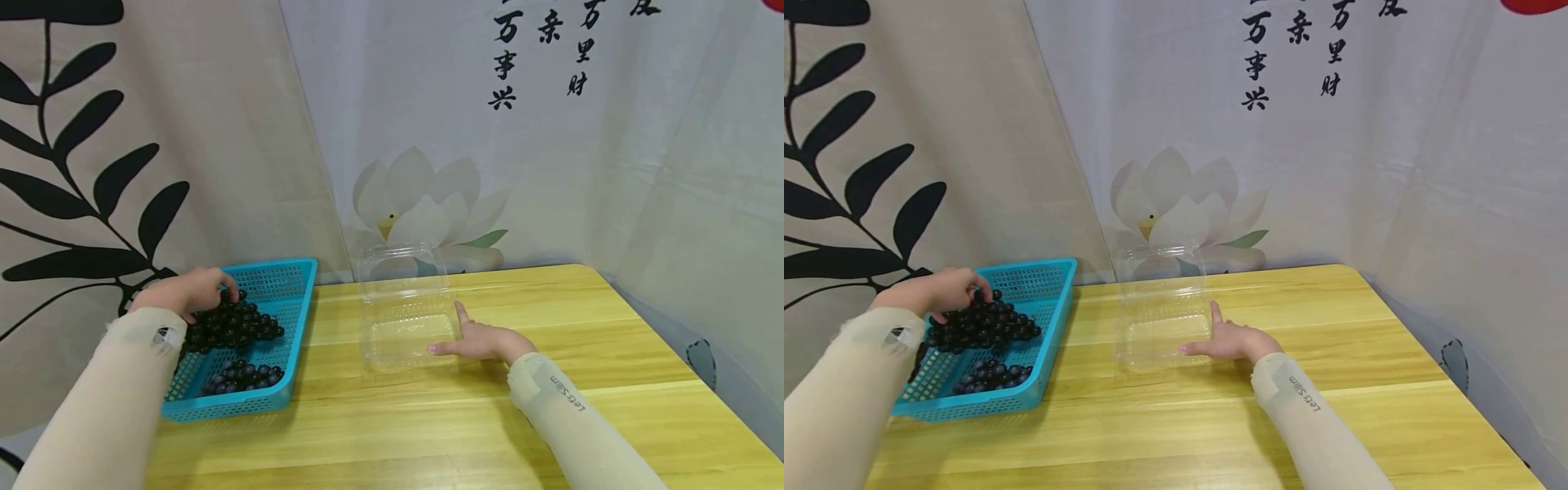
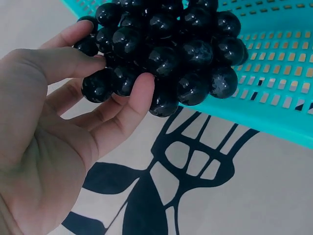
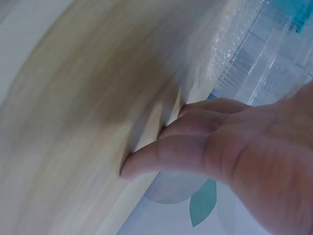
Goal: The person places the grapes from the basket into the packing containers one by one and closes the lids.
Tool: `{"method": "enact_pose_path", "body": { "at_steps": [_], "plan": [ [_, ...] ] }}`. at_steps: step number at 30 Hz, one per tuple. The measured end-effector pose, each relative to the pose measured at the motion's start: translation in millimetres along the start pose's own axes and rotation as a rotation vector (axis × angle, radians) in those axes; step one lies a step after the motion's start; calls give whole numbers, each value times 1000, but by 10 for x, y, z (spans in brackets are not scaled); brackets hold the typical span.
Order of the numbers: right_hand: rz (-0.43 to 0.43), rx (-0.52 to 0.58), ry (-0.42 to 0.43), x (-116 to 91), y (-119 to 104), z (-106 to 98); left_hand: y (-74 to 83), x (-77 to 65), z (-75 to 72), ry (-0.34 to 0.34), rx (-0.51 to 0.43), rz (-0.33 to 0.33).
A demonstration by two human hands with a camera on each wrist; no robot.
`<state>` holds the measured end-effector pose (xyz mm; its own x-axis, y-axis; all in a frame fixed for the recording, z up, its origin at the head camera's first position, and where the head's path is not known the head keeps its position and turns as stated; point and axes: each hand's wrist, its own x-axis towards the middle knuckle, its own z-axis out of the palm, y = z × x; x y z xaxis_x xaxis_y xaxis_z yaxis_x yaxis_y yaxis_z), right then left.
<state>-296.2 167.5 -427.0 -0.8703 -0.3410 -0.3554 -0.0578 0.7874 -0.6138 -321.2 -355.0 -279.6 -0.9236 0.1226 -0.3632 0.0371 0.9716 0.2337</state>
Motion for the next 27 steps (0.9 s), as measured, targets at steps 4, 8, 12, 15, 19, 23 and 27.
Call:
{"method": "enact_pose_path", "body": {
  "at_steps": [4, 8, 12, 15, 19, 23, 27],
  "plan": [
    [2, 2, -4, -6, -3, -2, 24, -28, -52, 17, 39, 8],
    [1, 3, -3, -15, -6, -13, 51, -40, -110, 41, 83, 27],
    [0, 4, 1, -19, -11, -21, 80, -56, -143, 47, 96, 38],
    [-2, 8, 1, -20, -14, -17, 95, -71, -158, 49, 107, 47],
    [-4, 14, -4, -22, -10, -8, 110, -82, -184, 48, 114, 41],
    [-3, 13, -5, -26, -6, -3, 121, -88, -221, 54, 114, 28],
    [-1, 12, -3, -23, -4, 1, 132, -120, -254, 71, 120, 48]
  ]
}}
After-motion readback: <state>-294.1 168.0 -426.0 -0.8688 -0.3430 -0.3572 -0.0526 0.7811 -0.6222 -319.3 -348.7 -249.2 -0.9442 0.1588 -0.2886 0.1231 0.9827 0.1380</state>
